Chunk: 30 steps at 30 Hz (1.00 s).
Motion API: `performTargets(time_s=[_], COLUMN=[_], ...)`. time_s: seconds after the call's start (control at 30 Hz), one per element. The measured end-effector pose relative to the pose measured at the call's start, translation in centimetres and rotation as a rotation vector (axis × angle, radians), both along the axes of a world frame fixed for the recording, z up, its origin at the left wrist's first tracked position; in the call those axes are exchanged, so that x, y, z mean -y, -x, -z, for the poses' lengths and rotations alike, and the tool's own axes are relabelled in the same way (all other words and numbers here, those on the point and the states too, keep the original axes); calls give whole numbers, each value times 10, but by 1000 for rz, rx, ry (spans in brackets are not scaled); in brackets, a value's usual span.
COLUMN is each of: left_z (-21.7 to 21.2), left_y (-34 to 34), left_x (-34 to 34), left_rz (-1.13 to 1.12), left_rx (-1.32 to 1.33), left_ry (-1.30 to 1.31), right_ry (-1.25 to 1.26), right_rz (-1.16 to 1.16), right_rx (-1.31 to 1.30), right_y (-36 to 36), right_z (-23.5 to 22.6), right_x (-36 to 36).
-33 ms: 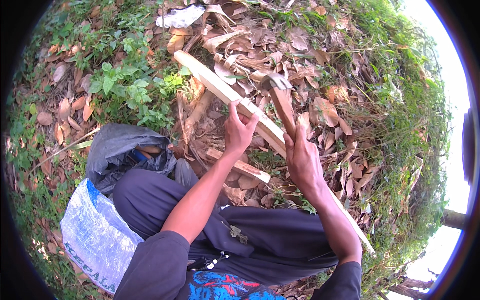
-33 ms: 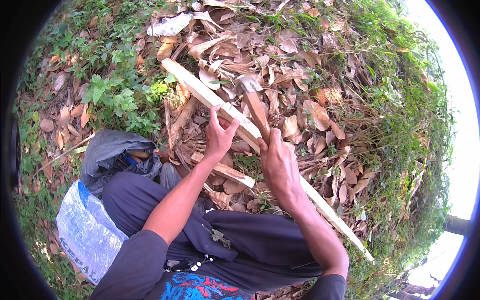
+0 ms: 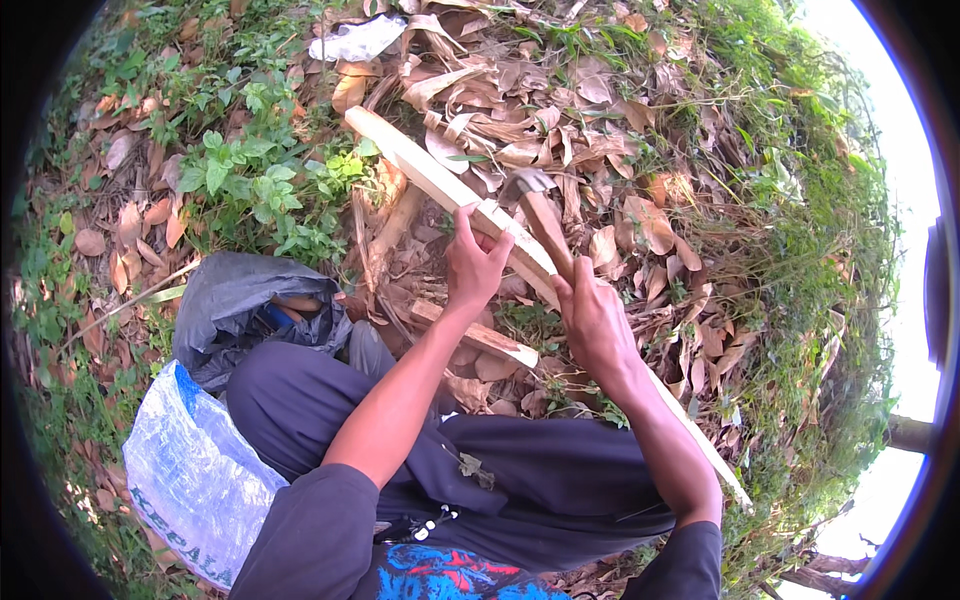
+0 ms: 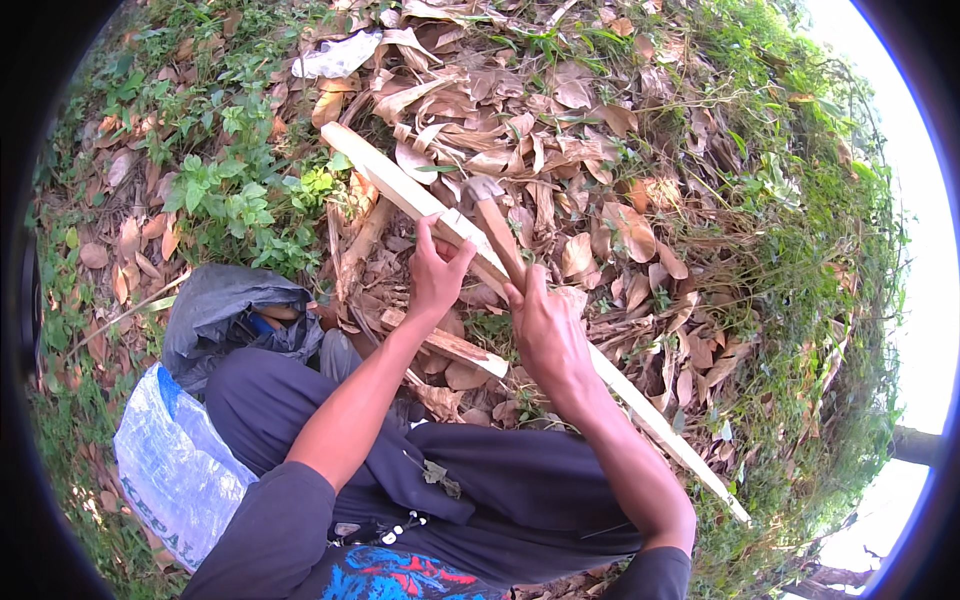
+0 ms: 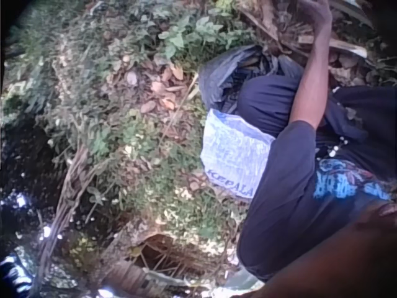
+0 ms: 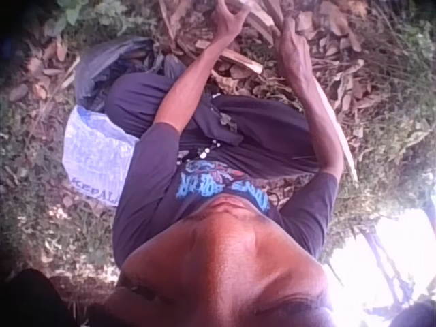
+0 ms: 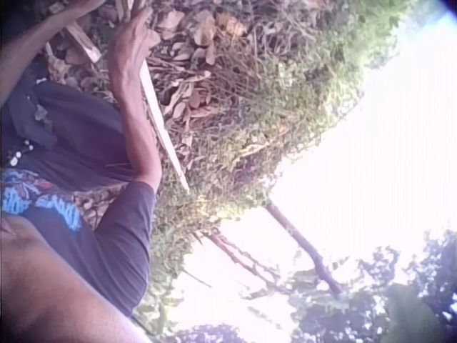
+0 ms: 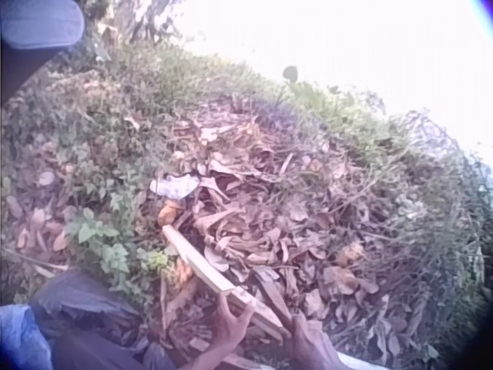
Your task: The person sits on the ground, retrieves a machete from a plastic bag, and uses it to split a long piece of wood into smaller sections. The person repeatedly strikes the wood with the machete to create smaller pieces.
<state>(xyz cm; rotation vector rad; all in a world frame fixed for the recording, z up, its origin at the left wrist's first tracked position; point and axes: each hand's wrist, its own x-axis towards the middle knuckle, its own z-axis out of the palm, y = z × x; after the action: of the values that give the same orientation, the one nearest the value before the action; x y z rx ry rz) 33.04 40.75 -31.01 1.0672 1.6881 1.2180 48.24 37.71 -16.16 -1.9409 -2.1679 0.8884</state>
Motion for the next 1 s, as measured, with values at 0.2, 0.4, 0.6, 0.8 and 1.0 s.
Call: performTargets(time_s=[0.2, 0.4, 0.6, 0.8, 1.0], left_z=[2, 2, 6, 2, 1], left_y=[2, 0, 1, 0, 0], left_x=[1, 0, 1, 0, 0], left_rz=[-4, 20, 10, 12, 9], left_rx=[-11, 15, -44, -26, -1], left_ry=[-2, 46, 29, -16, -7], right_ry=[-65, -30, -63, -54, -5], right_rz=[57, -32, 51, 0, 2], right_rx=[-103, -67, -134, -75, -39], right_y=[2, -3, -5, -3, -3], right_z=[-15, 2, -38, -13, -12], right_x=[2, -2, -5, 2, -4])
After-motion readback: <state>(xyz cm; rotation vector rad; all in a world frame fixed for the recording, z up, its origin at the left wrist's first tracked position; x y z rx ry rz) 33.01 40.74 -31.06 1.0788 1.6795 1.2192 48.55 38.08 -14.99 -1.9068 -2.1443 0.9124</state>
